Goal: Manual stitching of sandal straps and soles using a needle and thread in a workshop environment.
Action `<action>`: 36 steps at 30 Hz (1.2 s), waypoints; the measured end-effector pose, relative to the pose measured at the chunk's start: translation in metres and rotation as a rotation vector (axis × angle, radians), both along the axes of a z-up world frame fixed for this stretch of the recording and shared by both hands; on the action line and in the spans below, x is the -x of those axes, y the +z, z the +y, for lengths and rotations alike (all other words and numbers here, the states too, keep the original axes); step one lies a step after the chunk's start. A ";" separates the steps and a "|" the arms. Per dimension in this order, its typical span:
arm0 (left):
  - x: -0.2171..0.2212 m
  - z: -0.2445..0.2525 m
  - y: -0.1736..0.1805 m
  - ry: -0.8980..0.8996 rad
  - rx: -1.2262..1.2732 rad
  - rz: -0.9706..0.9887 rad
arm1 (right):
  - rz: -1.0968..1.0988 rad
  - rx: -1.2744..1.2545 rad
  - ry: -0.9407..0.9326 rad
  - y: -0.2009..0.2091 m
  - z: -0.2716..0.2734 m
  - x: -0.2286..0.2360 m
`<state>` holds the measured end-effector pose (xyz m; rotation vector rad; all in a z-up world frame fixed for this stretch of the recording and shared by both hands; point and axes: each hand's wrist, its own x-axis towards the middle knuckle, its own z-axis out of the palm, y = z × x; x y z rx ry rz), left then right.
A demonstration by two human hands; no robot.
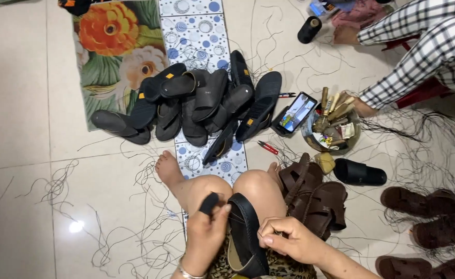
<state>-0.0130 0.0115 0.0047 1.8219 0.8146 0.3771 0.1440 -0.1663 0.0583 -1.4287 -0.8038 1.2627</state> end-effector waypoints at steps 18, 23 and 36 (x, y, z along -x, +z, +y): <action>0.047 0.012 0.013 -0.065 0.624 0.183 | -0.870 0.187 -0.879 -0.067 -0.050 -0.102; 0.057 0.024 0.023 -0.449 0.647 0.250 | -1.076 0.434 -0.976 -0.100 -0.141 -0.198; 0.018 0.102 0.037 0.191 1.044 -0.969 | -0.271 -0.077 -0.029 0.000 -0.003 -0.018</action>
